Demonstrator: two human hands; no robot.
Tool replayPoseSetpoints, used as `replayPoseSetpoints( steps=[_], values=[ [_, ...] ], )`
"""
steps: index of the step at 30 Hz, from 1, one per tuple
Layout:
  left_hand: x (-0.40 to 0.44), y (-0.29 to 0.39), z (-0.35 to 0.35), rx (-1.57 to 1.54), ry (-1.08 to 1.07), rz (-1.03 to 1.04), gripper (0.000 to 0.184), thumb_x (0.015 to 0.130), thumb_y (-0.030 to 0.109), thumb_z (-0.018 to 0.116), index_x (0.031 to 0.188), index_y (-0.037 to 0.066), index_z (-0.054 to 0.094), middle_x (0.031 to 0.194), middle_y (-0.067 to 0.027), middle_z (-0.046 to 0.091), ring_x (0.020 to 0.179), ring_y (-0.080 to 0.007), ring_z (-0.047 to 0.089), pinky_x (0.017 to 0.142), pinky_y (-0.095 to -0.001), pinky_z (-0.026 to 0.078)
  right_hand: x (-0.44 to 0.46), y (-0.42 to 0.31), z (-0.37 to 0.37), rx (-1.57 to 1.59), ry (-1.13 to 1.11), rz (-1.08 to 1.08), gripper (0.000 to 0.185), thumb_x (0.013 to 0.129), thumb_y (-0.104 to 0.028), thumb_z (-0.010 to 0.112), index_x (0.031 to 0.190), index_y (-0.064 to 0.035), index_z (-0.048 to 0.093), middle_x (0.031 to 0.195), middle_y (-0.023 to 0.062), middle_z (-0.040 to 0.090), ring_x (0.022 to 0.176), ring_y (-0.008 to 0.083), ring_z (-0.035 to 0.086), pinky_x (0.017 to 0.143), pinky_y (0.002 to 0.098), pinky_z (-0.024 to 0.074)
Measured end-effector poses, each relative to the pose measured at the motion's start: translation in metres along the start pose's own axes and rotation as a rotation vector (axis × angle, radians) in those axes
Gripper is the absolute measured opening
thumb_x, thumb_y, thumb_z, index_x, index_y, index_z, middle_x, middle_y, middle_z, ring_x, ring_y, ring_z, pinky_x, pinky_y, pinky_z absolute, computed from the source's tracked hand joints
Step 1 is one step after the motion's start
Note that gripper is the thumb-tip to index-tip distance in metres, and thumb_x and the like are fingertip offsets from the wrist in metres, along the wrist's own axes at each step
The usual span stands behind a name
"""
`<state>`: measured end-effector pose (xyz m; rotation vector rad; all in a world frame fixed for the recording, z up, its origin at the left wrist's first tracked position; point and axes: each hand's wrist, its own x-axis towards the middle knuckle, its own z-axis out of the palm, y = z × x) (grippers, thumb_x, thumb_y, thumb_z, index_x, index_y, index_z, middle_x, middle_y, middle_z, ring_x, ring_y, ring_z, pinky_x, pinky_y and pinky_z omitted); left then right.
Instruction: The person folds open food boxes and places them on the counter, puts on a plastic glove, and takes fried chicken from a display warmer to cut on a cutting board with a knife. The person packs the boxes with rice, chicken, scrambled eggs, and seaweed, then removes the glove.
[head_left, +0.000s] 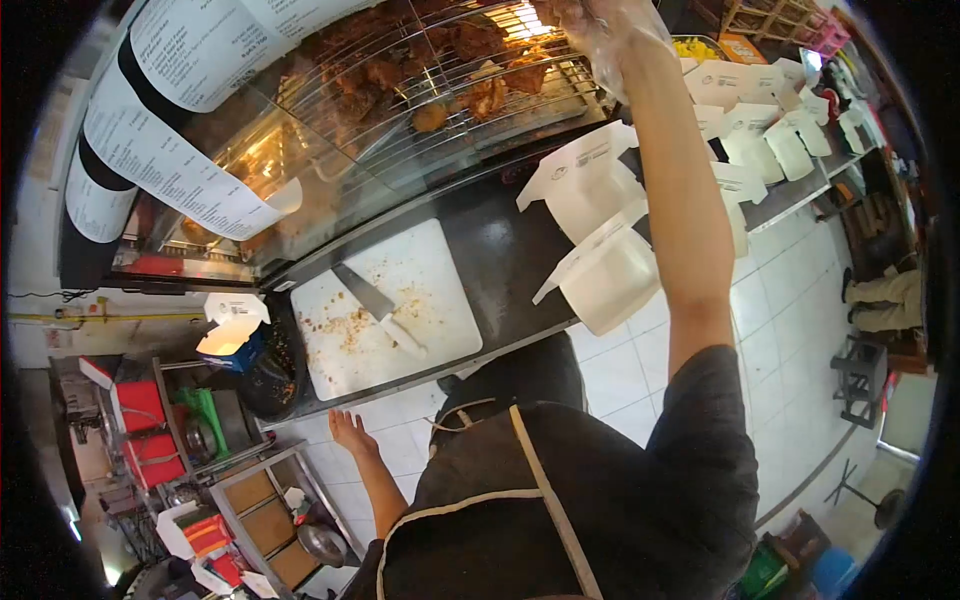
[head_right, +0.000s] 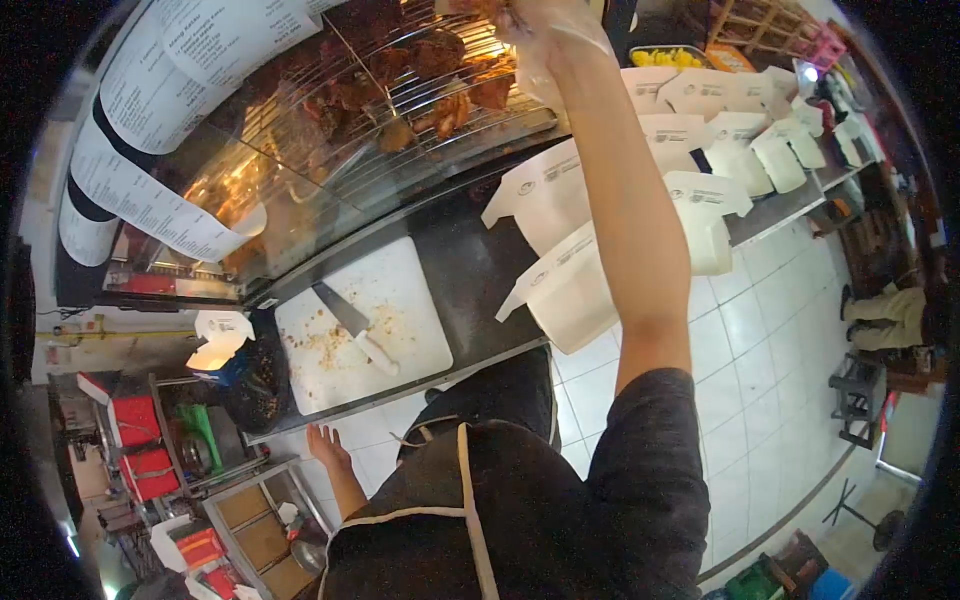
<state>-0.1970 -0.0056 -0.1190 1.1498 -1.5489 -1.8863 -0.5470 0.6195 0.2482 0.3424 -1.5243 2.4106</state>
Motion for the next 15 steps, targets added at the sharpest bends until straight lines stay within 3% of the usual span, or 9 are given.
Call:
replayPoseSetpoints(
  steps=[2,3,7,10,11,12,14,15],
  values=[
    [-0.017,0.001,0.008,0.050,0.001,-0.043,0.049,0.093,0.021,0.054,0.139,0.012,0.042,0.144,-0.0145,0.039,0.129,-0.0332,0.040,0.104,-0.0480,0.036,-0.001,0.017,-0.011,-0.953,0.139,-0.490,0.025,0.094,-0.021,0.055,0.099,0.0030,0.060,0.089,0.0210,0.064,0.084,0.0293,0.064,0.075,0.0413,0.0509],
    [-0.019,0.000,0.006,0.090,0.007,-0.060,0.049,0.093,0.021,0.054,0.139,0.012,0.042,0.144,-0.0148,0.039,0.129,-0.0332,0.041,0.103,-0.0483,0.037,-0.003,0.020,-0.007,-1.168,0.174,-0.550,0.026,0.093,-0.024,0.054,0.104,-0.0004,0.059,0.096,0.0183,0.063,0.090,0.0275,0.061,0.079,0.0403,0.0494],
    [-0.004,0.001,0.019,0.154,-0.042,-0.113,0.049,0.093,0.019,0.054,0.139,0.011,0.041,0.140,-0.0137,0.043,0.124,-0.0296,0.045,0.101,-0.0482,0.039,0.030,0.056,0.050,-1.457,0.043,-0.407,0.039,0.092,-0.038,0.050,0.122,-0.0140,0.055,0.122,0.0074,0.055,0.116,0.0204,0.049,0.095,0.0364,0.0438],
    [0.001,0.007,0.031,0.269,-0.243,-0.036,0.050,0.091,0.019,0.056,0.138,0.011,0.042,0.136,-0.0118,0.046,0.120,-0.0255,0.047,0.098,-0.0477,0.040,0.056,0.066,0.073,-1.512,0.054,-0.334,0.052,0.091,-0.049,0.048,0.136,-0.0241,0.052,0.141,-0.0008,0.050,0.135,0.0150,0.040,0.107,0.0334,0.0395],
    [-0.001,0.009,0.040,0.274,-0.258,-0.022,0.050,0.091,0.019,0.056,0.138,0.011,0.042,0.136,-0.0118,0.046,0.120,-0.0255,0.047,0.098,-0.0477,0.040,0.040,0.054,0.082,-1.411,0.181,-0.348,0.041,0.090,-0.038,0.053,0.126,-0.0219,0.062,0.134,0.0009,0.057,0.127,0.0172,0.050,0.100,0.0332,0.0458],
    [-0.006,0.013,0.046,0.292,-0.277,-0.011,0.051,0.089,0.019,0.058,0.137,0.011,0.043,0.134,-0.0101,0.048,0.118,-0.0234,0.049,0.096,-0.0471,0.040,0.039,0.040,0.075,-1.408,0.197,-0.349,0.041,0.090,-0.038,0.053,0.126,-0.0219,0.062,0.134,0.0009,0.057,0.127,0.0172,0.050,0.100,0.0332,0.0458],
    [-0.015,0.014,0.046,0.313,-0.280,0.003,0.053,0.088,0.018,0.061,0.137,0.011,0.043,0.132,-0.0084,0.050,0.115,-0.0213,0.051,0.095,-0.0464,0.041,0.031,0.025,0.059,-1.391,0.136,-0.197,0.029,0.087,-0.029,0.057,0.111,-0.0189,0.070,0.120,0.0049,0.065,0.115,0.0221,0.060,0.092,0.0337,0.0514],
    [-0.019,0.010,0.047,0.305,-0.276,0.005,0.053,0.087,0.017,0.062,0.136,0.011,0.044,0.130,-0.0068,0.051,0.112,-0.0205,0.052,0.094,-0.0459,0.041,0.039,0.033,0.045,-1.524,0.068,-0.368,0.025,0.086,-0.028,0.059,0.105,-0.0156,0.072,0.113,0.0085,0.067,0.108,0.0252,0.063,0.088,0.0351,0.0533]
  ],
)
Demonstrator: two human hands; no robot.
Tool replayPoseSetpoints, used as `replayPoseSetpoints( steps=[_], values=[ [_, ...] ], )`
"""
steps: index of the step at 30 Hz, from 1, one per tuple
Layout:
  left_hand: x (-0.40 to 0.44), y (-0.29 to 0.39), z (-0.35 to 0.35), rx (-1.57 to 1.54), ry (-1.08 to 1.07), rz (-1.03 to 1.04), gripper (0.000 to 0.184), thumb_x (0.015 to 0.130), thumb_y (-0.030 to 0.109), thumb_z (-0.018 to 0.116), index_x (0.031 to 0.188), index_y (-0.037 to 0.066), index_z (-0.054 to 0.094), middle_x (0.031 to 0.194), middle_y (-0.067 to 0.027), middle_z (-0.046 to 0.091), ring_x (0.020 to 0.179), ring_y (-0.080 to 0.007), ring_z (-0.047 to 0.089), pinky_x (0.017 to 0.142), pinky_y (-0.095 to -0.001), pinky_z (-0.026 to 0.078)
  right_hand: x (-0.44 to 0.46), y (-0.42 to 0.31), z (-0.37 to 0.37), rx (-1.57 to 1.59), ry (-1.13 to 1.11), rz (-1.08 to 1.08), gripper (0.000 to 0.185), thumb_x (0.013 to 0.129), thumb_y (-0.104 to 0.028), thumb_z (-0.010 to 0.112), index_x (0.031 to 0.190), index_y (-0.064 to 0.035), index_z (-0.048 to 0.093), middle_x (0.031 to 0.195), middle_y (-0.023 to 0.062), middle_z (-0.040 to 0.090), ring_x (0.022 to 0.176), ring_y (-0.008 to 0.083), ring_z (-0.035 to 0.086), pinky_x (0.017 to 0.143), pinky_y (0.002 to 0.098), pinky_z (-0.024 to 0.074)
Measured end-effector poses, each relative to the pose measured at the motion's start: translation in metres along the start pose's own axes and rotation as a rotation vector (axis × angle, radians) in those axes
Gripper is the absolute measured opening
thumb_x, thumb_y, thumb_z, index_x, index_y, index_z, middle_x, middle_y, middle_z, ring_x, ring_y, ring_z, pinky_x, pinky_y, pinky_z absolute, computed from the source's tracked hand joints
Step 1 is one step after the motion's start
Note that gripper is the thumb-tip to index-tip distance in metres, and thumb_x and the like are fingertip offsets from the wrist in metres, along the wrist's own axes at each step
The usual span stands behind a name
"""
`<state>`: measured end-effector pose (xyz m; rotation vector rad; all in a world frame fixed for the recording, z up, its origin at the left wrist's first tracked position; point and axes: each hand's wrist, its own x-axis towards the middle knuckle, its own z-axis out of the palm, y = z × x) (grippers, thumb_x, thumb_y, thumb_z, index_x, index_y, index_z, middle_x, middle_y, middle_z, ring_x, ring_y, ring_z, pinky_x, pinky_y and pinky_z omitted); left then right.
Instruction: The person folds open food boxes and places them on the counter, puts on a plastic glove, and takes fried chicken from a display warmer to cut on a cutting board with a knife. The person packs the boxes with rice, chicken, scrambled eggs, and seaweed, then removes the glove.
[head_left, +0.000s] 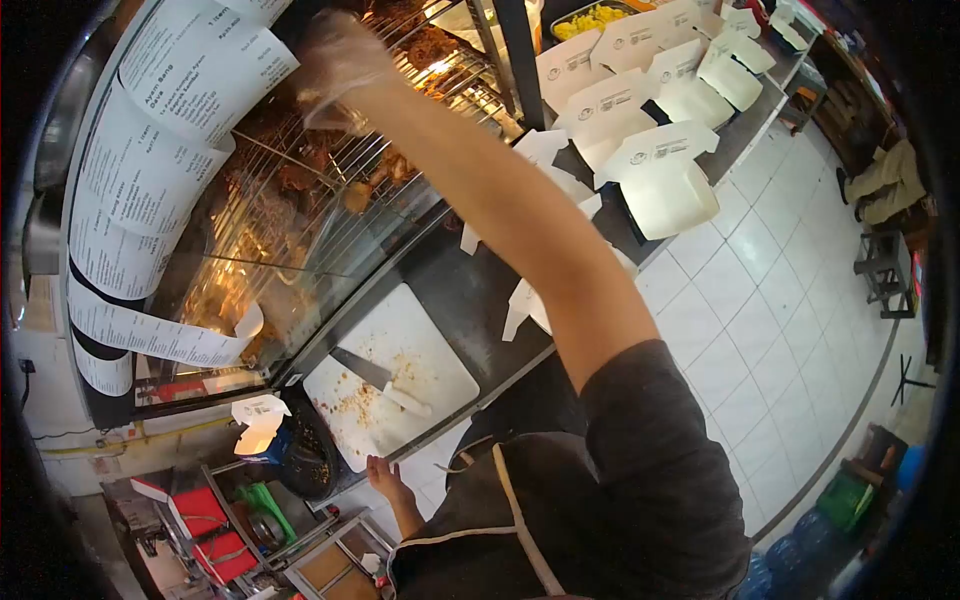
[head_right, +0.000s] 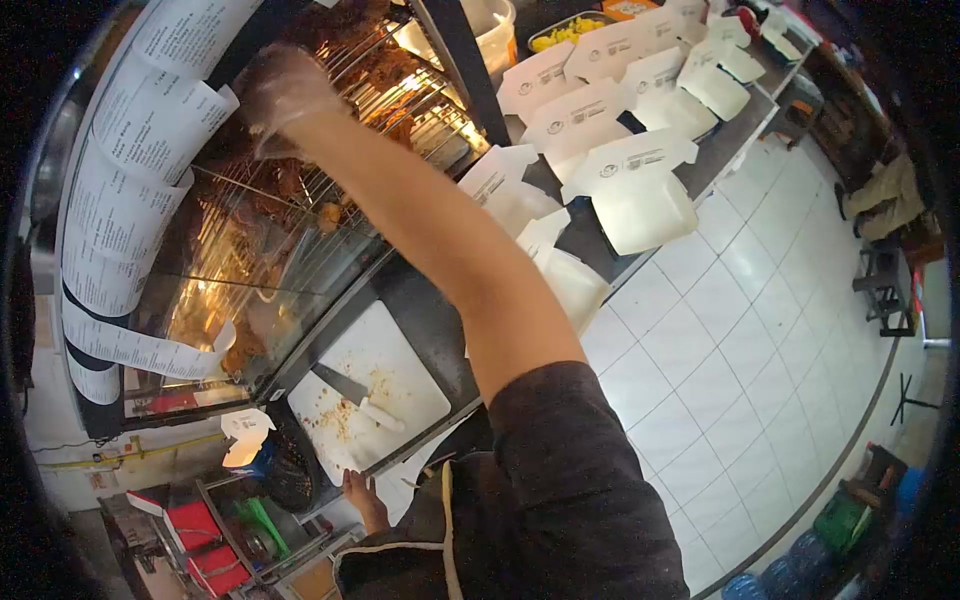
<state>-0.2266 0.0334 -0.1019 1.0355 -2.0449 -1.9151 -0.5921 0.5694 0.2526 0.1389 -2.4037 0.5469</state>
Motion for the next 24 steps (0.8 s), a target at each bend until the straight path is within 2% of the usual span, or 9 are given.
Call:
replayPoseSetpoints(
  steps=[1,2,4,6,8,13,16,20,24],
  values=[
    [-0.006,-0.002,-0.001,-0.003,0.008,0.001,0.053,0.086,0.016,0.064,0.135,0.011,0.045,0.128,-0.0052,0.053,0.110,-0.0197,0.054,0.093,-0.0455,0.042,0.002,0.014,0.008,-0.135,0.068,-0.163,0.022,0.084,-0.026,0.062,0.098,-0.0124,0.074,0.105,0.0120,0.069,0.102,0.0283,0.065,0.084,0.0366,0.0552],
    [-0.011,-0.004,-0.001,-0.003,0.005,-0.013,0.052,0.086,0.011,0.063,0.134,0.011,0.045,0.128,-0.0045,0.053,0.109,-0.0196,0.055,0.093,-0.0449,0.042,0.011,0.018,0.017,-0.110,0.109,-0.131,0.025,0.084,-0.023,0.061,0.101,-0.0089,0.071,0.107,0.0142,0.068,0.103,0.0294,0.064,0.087,0.0390,0.0523],
    [-0.022,-0.006,0.006,-0.005,0.016,-0.048,0.051,0.086,0.011,0.062,0.134,0.011,0.046,0.129,-0.0050,0.052,0.110,-0.0201,0.055,0.093,-0.0447,0.042,0.029,0.023,0.029,-0.071,0.195,-0.063,0.030,0.082,-0.018,0.059,0.107,-0.0019,0.066,0.110,0.0187,0.065,0.106,0.0318,0.061,0.091,0.0439,0.0467],
    [-0.025,-0.007,0.013,-0.062,0.021,-0.115,0.048,0.086,0.011,0.062,0.132,0.010,0.047,0.130,-0.0053,0.052,0.111,-0.0206,0.055,0.092,-0.0441,0.042,0.048,0.027,0.037,-0.056,0.158,0.029,0.031,0.083,-0.018,0.059,0.108,-0.0012,0.066,0.111,0.0192,0.065,0.107,0.0326,0.060,0.092,0.0443,0.0460],
    [-0.025,-0.009,0.016,-0.045,0.004,-0.082,0.047,0.087,0.011,0.062,0.132,0.010,0.047,0.129,-0.0052,0.052,0.110,-0.0204,0.055,0.092,-0.0441,0.042,0.063,0.026,0.046,-0.059,0.111,0.091,0.032,0.083,-0.018,0.059,0.109,-0.0006,0.065,0.111,0.0198,0.064,0.107,0.0334,0.059,0.092,0.0447,0.0453],
    [-0.043,-0.006,0.036,-0.109,0.005,-0.015,0.047,0.089,0.012,0.060,0.133,0.009,0.045,0.128,-0.0085,0.051,0.112,-0.0234,0.055,0.093,-0.0437,0.044,0.064,0.029,0.045,-0.044,0.098,0.140,0.033,0.084,-0.018,0.059,0.111,0.0010,0.063,0.113,0.0211,0.063,0.109,0.0354,0.058,0.094,0.0457,0.0436],
    [-0.051,-0.021,0.034,-0.174,0.035,-0.055,0.047,0.087,0.007,0.060,0.132,0.008,0.048,0.130,-0.0081,0.052,0.110,-0.0225,0.055,0.091,-0.0417,0.046,0.059,0.034,0.037,-0.015,0.121,0.154,0.035,0.084,-0.017,0.058,0.112,0.0020,0.062,0.113,0.0220,0.062,0.110,0.0366,0.057,0.095,0.0463,0.0426],
    [-0.052,-0.037,0.022,-0.186,0.013,-0.129,0.048,0.087,0.007,0.059,0.134,0.009,0.047,0.132,-0.0092,0.052,0.111,-0.0241,0.055,0.091,-0.0421,0.046,0.044,0.040,0.026,0.033,0.179,0.178,0.036,0.085,-0.017,0.058,0.114,0.0033,0.060,0.115,0.0231,0.062,0.111,0.0382,0.055,0.097,0.0471,0.0412],
    [-0.045,-0.040,0.023,-0.210,-0.006,-0.112,0.046,0.088,0.008,0.060,0.133,0.010,0.049,0.127,-0.0072,0.057,0.109,-0.0220,0.056,0.088,-0.0405,0.046,0.024,0.044,0.010,0.129,0.389,0.151,0.038,0.085,-0.017,0.057,0.116,0.0046,0.059,0.116,0.0242,0.061,0.112,0.0397,0.054,0.098,0.0479,0.0399]
  ],
)
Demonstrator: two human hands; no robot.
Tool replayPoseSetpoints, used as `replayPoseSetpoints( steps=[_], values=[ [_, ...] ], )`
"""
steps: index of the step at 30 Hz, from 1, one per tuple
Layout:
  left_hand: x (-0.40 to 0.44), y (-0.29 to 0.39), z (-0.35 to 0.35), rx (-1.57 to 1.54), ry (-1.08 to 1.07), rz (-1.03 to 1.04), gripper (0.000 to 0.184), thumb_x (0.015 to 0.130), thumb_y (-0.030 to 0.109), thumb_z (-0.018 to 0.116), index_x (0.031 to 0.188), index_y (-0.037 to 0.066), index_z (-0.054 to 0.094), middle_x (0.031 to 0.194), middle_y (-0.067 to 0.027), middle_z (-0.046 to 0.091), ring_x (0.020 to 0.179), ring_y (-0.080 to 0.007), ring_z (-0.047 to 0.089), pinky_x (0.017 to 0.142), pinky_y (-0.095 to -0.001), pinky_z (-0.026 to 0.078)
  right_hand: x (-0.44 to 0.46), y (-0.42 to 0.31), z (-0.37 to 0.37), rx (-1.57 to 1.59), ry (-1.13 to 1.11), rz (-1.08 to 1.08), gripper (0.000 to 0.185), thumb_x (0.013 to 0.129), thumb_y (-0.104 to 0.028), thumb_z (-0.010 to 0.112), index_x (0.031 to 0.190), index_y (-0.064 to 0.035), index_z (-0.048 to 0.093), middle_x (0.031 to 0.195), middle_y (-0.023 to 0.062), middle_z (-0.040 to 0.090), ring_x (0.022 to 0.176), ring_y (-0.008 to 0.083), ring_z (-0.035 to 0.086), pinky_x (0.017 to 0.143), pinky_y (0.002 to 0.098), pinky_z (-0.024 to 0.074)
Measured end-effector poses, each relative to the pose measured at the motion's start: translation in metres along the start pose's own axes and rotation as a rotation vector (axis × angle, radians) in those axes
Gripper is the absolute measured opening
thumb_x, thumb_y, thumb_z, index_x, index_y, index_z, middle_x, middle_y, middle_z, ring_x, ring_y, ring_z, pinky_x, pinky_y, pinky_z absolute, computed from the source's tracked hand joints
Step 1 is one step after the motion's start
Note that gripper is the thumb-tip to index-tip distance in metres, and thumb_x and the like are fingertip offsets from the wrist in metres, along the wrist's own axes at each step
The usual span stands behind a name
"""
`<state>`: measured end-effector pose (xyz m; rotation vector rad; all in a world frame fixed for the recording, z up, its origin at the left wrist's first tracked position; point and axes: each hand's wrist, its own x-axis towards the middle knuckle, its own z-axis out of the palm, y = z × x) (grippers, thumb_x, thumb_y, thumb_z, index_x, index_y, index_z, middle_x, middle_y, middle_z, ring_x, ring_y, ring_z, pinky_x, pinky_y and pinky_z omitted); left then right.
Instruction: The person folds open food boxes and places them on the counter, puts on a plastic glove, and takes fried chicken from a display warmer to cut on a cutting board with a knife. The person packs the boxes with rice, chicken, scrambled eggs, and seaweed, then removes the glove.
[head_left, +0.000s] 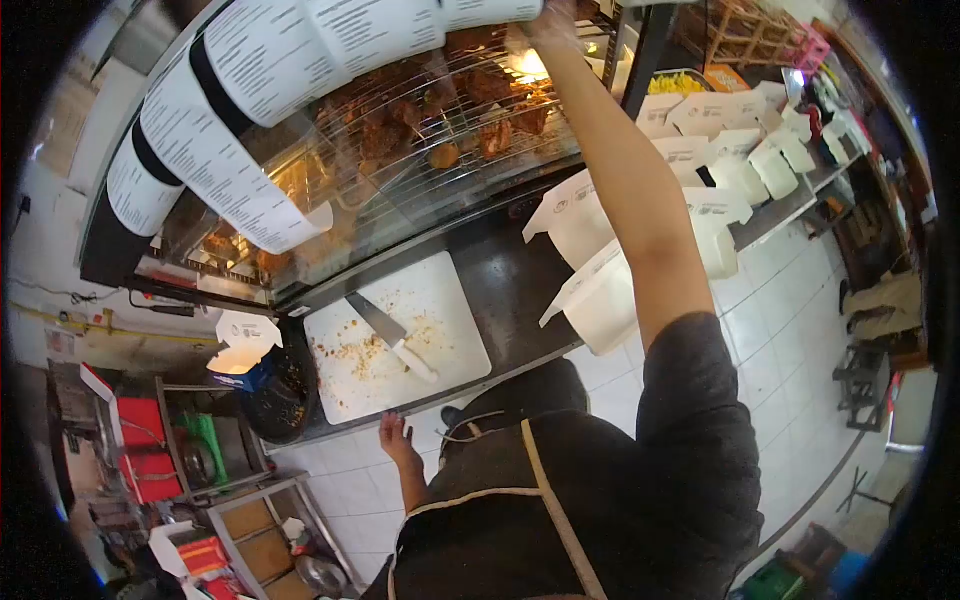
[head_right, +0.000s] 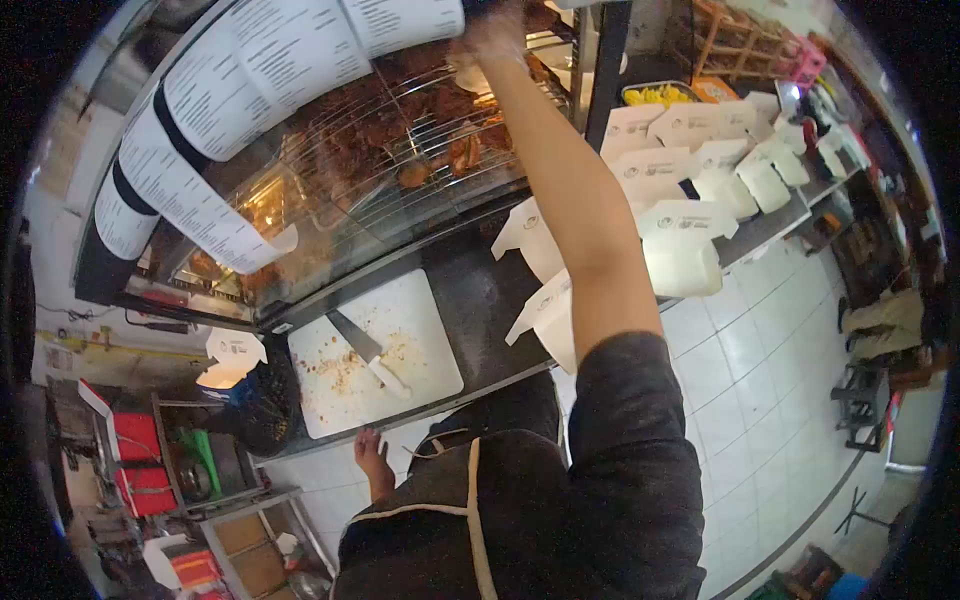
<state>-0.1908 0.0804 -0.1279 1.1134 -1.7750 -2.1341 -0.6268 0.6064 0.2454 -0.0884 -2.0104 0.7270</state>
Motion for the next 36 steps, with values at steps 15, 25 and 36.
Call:
replayPoseSetpoints(
  steps=[15,25,36],
  values=[
    [-0.001,0.046,0.043,0.084,-0.131,0.126,0.041,0.094,0.012,0.055,0.135,0.005,0.048,0.130,-0.0075,0.057,0.110,-0.0194,0.058,0.088,-0.0335,0.046,-0.190,-0.089,-0.083,0.500,0.250,0.159,0.047,0.086,-0.012,0.071,0.125,0.0041,0.051,0.121,0.0136,0.058,0.112,0.0213,0.055,0.094,0.0319,0.0461],
    [0.019,0.023,-0.005,-0.155,-0.093,0.352,0.029,0.098,0.010,0.049,0.123,0.001,0.058,0.117,-0.0117,0.064,0.107,-0.0187,0.059,0.094,-0.0327,0.045,-0.479,-0.211,-0.009,0.717,-0.881,0.639,0.050,0.086,-0.023,0.071,0.126,0.0022,0.052,0.114,0.0138,0.058,0.101,0.0231,0.059,0.089,0.0338,0.0478],
    [0.039,0.067,-0.115,-0.026,0.141,0.340,0.030,0.093,0.006,0.055,0.123,0.002,0.055,0.111,-0.0085,0.063,0.105,-0.0161,0.059,0.090,-0.0317,0.049,-0.570,-0.294,0.107,0.572,-1.344,0.324,0.056,0.079,-0.023,0.074,0.121,0.0009,0.046,0.107,0.0128,0.055,0.095,0.0261,0.055,0.079,0.0386,0.0488]
  ],
)
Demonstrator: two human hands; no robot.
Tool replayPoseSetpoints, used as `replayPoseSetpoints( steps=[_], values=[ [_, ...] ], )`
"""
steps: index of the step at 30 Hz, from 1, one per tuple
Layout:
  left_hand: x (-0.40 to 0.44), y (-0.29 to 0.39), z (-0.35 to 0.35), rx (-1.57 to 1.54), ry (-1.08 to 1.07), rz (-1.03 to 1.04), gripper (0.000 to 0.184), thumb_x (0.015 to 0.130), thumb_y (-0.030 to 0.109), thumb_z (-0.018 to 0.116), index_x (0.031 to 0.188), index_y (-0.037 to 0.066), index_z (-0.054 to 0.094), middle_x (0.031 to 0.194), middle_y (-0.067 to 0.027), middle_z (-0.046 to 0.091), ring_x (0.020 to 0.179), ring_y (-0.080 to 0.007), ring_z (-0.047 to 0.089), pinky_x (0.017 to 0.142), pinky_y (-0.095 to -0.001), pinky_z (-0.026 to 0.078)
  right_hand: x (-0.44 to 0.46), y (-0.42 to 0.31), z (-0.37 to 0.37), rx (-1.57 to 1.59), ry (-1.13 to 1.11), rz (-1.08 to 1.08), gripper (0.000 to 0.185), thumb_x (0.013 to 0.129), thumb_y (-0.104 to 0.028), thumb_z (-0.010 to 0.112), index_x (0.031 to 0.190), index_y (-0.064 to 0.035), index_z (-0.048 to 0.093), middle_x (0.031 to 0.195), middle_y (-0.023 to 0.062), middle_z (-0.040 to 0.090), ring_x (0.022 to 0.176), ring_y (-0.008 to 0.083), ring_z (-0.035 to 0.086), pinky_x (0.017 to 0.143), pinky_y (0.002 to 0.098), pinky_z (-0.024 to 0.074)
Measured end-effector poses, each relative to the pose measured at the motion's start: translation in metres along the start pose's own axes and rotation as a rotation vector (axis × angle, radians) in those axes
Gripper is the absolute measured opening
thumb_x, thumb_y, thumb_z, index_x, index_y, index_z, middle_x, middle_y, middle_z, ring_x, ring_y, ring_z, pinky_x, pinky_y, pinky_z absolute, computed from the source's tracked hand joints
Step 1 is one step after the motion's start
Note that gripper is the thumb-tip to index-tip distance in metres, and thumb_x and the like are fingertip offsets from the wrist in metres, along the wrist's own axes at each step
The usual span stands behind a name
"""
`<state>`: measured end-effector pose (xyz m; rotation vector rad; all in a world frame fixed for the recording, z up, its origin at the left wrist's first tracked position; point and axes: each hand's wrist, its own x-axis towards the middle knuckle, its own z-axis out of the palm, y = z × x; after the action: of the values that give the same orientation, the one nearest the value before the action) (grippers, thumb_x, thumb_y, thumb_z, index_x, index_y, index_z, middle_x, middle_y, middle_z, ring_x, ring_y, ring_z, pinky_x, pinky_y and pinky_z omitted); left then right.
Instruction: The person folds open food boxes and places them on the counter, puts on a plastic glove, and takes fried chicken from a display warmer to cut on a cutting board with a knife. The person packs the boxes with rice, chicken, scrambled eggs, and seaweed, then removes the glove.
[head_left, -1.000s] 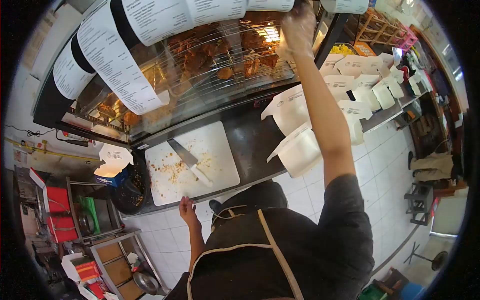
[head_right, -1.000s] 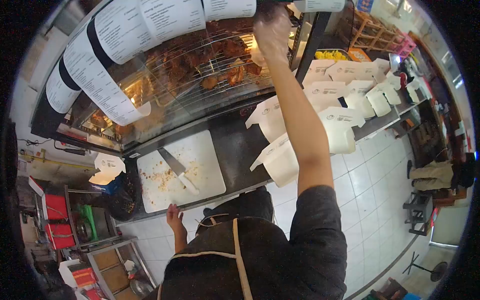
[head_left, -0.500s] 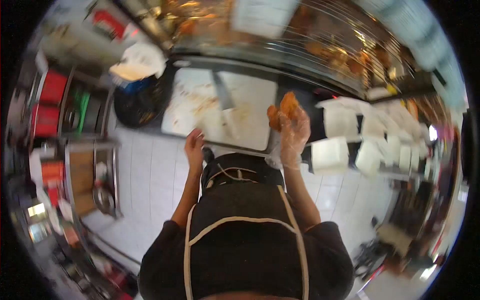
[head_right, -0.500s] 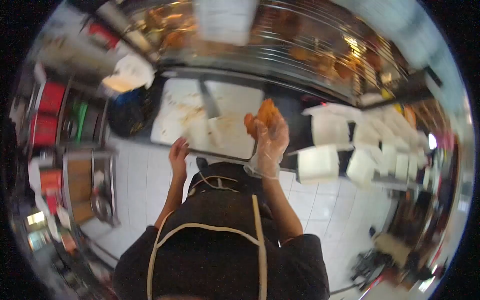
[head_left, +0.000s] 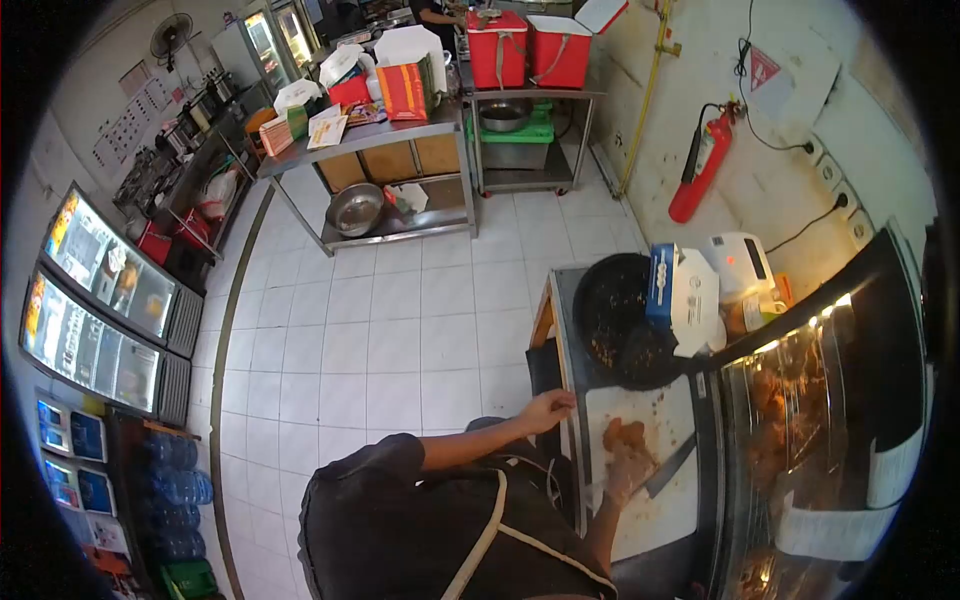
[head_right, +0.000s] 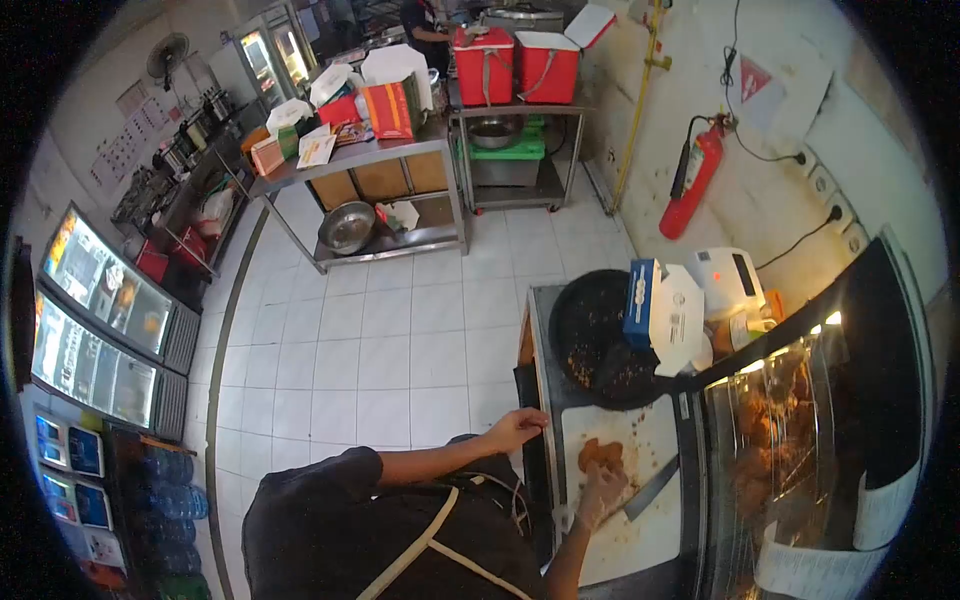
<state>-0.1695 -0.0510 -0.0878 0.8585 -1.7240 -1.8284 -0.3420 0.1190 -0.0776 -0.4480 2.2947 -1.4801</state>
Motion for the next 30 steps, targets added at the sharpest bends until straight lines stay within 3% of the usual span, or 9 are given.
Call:
replayPoseSetpoints(
  steps=[3,6,10,12,13,14,15,20,30],
  values=[
    [0.018,0.012,-0.002,0.170,-0.098,0.001,0.032,0.089,0.010,0.061,0.119,0.000,0.056,0.113,-0.0106,0.060,0.099,-0.0197,0.061,0.087,-0.0340,0.051,0.004,0.029,-0.034,-0.249,0.241,-0.449,0.061,0.079,-0.023,0.073,0.126,-0.0001,0.042,0.110,0.0172,0.054,0.096,0.0300,0.056,0.080,0.0403,0.0486],
    [0.036,0.022,0.046,0.562,-0.320,0.164,0.051,0.078,0.020,0.069,0.122,0.000,0.053,0.124,-0.0180,0.051,0.107,-0.0313,0.055,0.092,-0.0441,0.046,-0.036,-0.023,-0.060,-0.752,0.241,0.308,0.061,0.079,-0.022,0.072,0.128,0.0002,0.043,0.115,0.0201,0.054,0.104,0.0363,0.055,0.088,0.0421,0.0470],
    [0.050,0.006,0.101,0.873,-0.577,0.449,0.061,0.071,0.019,0.071,0.125,-0.002,0.050,0.126,-0.0222,0.048,0.119,-0.0367,0.045,0.101,-0.0489,0.035,-0.004,0.105,-0.068,-0.441,0.177,-0.285,0.050,0.080,-0.021,0.066,0.122,0.0035,0.054,0.122,0.0245,0.058,0.114,0.0379,0.055,0.099,0.0458,0.0414],
    [0.041,-0.033,0.108,0.901,-0.266,0.767,0.058,0.070,0.016,0.069,0.121,-0.005,0.051,0.120,-0.0231,0.050,0.106,-0.0364,0.049,0.091,-0.0465,0.038,-0.019,0.149,-0.068,-0.646,0.000,-0.032,0.025,0.086,-0.019,0.056,0.102,-0.0005,0.061,0.097,0.0206,0.061,0.087,0.0324,0.058,0.078,0.0425,0.0479],
    [0.056,-0.009,0.106,0.970,-0.706,0.389,0.052,0.070,0.014,0.068,0.117,-0.005,0.054,0.113,-0.0231,0.054,0.102,-0.0376,0.051,0.087,-0.0465,0.040,-0.021,0.168,-0.071,-0.760,-0.107,0.079,0.021,0.089,-0.018,0.051,0.091,-0.0025,0.065,0.085,0.0186,0.062,0.074,0.0297,0.060,0.067,0.0408,0.0511],
    [0.047,-0.020,0.102,0.803,-0.495,0.718,0.044,0.068,0.007,0.066,0.110,-0.002,0.059,0.104,-0.0212,0.057,0.099,-0.0377,0.052,0.087,-0.0463,0.040,-0.028,0.205,-0.033,-1.552,0.281,-0.218,0.012,0.089,-0.009,0.046,0.084,-0.0076,0.057,0.058,0.0064,0.048,0.053,0.0202,0.049,0.051,0.0398,0.0451],
    [0.057,-0.038,0.100,0.709,-0.565,0.724,0.037,0.070,0.010,0.067,0.106,0.002,0.063,0.098,-0.0182,0.061,0.095,-0.0349,0.056,0.081,-0.0476,0.042,-0.043,0.165,-0.055,-0.919,0.547,-0.728,0.025,0.093,-0.021,0.047,0.086,-0.0023,0.062,0.079,0.0135,0.062,0.059,0.0286,0.056,0.058,0.0446,0.0487],
    [0.040,0.011,0.128,0.980,-0.779,0.623,0.057,0.070,0.014,0.079,0.123,0.007,0.058,0.132,-0.0149,0.052,0.121,-0.0395,0.042,0.094,-0.0552,0.043,-0.089,0.040,-0.115,-0.791,0.198,0.172,0.025,0.088,-0.021,0.051,0.091,-0.0014,0.065,0.083,0.0128,0.064,0.072,0.0280,0.063,0.064,0.0415,0.0531],
    [0.052,-0.010,0.147,0.624,-1.030,0.617,0.069,0.084,0.025,0.073,0.139,0.000,0.039,0.141,-0.0209,0.040,0.133,-0.0373,0.035,0.106,-0.0495,0.035,-0.129,-0.020,-0.105,-0.568,0.317,0.287,0.023,0.078,-0.019,0.054,0.080,0.0015,0.065,0.078,0.0240,0.065,0.077,0.0404,0.066,0.070,0.0492,0.0537]
  ],
)
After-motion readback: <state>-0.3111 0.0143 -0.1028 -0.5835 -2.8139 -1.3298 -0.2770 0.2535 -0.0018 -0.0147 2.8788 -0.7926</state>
